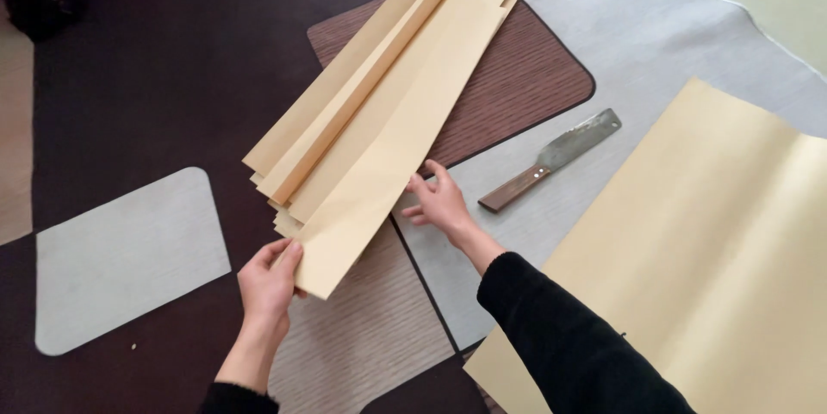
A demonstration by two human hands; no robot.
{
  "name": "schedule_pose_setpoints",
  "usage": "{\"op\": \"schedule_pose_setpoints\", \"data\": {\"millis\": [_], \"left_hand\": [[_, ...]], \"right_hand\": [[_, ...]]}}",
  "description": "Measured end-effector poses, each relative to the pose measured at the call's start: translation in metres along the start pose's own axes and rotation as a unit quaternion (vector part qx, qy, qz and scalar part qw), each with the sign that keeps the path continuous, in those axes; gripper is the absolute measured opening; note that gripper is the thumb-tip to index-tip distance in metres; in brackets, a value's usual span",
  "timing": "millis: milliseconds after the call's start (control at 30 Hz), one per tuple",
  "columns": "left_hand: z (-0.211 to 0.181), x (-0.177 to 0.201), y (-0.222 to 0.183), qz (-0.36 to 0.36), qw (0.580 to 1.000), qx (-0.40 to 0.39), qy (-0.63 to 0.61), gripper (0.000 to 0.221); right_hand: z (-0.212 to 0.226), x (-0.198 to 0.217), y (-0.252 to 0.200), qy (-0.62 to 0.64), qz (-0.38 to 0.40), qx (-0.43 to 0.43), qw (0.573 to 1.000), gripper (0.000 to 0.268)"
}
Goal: Folding and cutting long strips of brown paper from a large sheet using a knife.
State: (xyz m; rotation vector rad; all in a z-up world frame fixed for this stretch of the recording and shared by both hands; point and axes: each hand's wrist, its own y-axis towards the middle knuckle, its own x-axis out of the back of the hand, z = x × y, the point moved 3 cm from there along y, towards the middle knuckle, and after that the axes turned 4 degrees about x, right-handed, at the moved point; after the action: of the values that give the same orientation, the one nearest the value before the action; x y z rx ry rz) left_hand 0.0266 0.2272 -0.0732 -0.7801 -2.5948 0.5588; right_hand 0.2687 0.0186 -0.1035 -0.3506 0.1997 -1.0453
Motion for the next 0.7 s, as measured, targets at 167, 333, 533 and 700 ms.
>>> {"op": "schedule_pose_setpoints", "data": {"millis": [167, 333, 533, 700], "left_hand": [[0.01, -0.046, 0.081, -0.017, 0.993, -0.092, -0.067, 0.035], [0.009, -0.063, 0.141, -0.073, 0.984, -0.128, 0.103, 0.03], [0.007, -0.078, 0.117, -0.203, 0.895, -0.246, 0.312, 0.057], [-0.015, -0.128, -0.016, -0.156, 0.832, -0.45, 0.285, 0.052]], "right_hand": [[-0.001, 0.003, -0.011, -0.099, 0.03, 0.084, 0.991, 0.079], [0.008, 0.035, -0.038, -0.178, 0.024, 0.096, 0.979, 0.072], [-0.001, 0.099, -0.075, -0.309, 0.022, 0.15, 0.939, 0.061], [-0.019, 0.167, -0.143, -0.436, 0.036, 0.134, 0.889, 0.056]]}}
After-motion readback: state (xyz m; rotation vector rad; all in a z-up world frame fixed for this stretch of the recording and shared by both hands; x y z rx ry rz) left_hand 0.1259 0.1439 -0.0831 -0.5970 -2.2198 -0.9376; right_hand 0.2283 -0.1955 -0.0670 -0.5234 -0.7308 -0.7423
